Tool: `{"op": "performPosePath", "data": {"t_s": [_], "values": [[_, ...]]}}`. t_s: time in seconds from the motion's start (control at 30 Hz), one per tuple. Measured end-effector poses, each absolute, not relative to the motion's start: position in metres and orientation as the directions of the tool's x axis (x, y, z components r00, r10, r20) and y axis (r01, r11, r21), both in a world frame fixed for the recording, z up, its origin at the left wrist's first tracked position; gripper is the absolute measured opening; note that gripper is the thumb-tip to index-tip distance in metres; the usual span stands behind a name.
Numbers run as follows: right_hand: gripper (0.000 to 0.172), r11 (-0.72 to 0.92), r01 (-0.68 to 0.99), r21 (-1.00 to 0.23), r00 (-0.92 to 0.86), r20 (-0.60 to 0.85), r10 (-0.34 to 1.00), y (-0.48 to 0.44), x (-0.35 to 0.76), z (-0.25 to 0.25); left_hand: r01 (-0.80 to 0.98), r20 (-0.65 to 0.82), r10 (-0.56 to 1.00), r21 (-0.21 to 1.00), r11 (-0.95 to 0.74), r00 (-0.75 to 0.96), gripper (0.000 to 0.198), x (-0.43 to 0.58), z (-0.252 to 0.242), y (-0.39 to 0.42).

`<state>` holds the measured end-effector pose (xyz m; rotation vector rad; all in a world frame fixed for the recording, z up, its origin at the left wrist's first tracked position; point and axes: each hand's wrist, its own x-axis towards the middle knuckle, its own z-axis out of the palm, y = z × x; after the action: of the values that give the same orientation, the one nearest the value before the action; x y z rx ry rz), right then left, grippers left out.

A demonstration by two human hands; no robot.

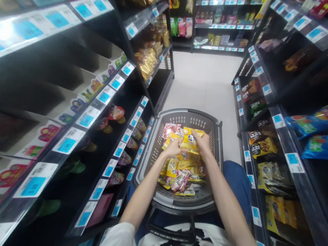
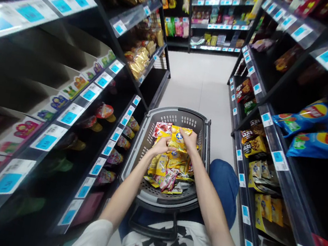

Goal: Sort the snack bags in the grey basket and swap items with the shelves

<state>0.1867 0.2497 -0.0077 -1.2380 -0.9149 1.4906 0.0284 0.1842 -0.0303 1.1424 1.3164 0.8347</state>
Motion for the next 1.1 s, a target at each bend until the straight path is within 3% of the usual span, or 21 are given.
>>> {"op": "performPosePath", "data": {"t_s": [0.1,0.2,0.37,0.6,0.93,1.1], "values": [[0.028,-0.282,-0.187,-0.941,-0.058,-0.276,0.959,0.249,0.186,-0.008,0.217,-0.294,0.956,0.934,0.285,0.009,0.043,0.028,-0.034,0.187],[0.026,-0.261,-0.22,-0.94,0.017,-0.272,0.962,0.252,0.188,-0.008,0.332,-0.268,0.954,0.895,0.297,-0.132,0.043,0.019,-0.037,0.19],[0.041,-0.247,-0.321,-0.915,0.145,-0.305,0.941,0.258,0.193,-0.008,0.565,-0.215,0.913,0.729,0.385,-0.346,0.047,-0.001,-0.043,0.186],[0.05,-0.225,-0.361,-0.905,0.153,-0.295,0.943,0.257,0.189,-0.008,0.689,-0.302,0.879,0.546,0.477,-0.369,0.066,0.0,-0.054,0.181],[0.049,-0.207,-0.321,-0.924,0.179,-0.274,0.945,0.262,0.19,-0.015,0.701,-0.269,0.9,0.564,0.436,-0.343,0.081,0.0,-0.049,0.18],[0.052,-0.189,-0.308,-0.932,0.183,-0.253,0.95,0.261,0.188,-0.013,0.655,-0.265,0.905,0.625,0.424,-0.332,0.067,0.0,-0.05,0.186]]}}
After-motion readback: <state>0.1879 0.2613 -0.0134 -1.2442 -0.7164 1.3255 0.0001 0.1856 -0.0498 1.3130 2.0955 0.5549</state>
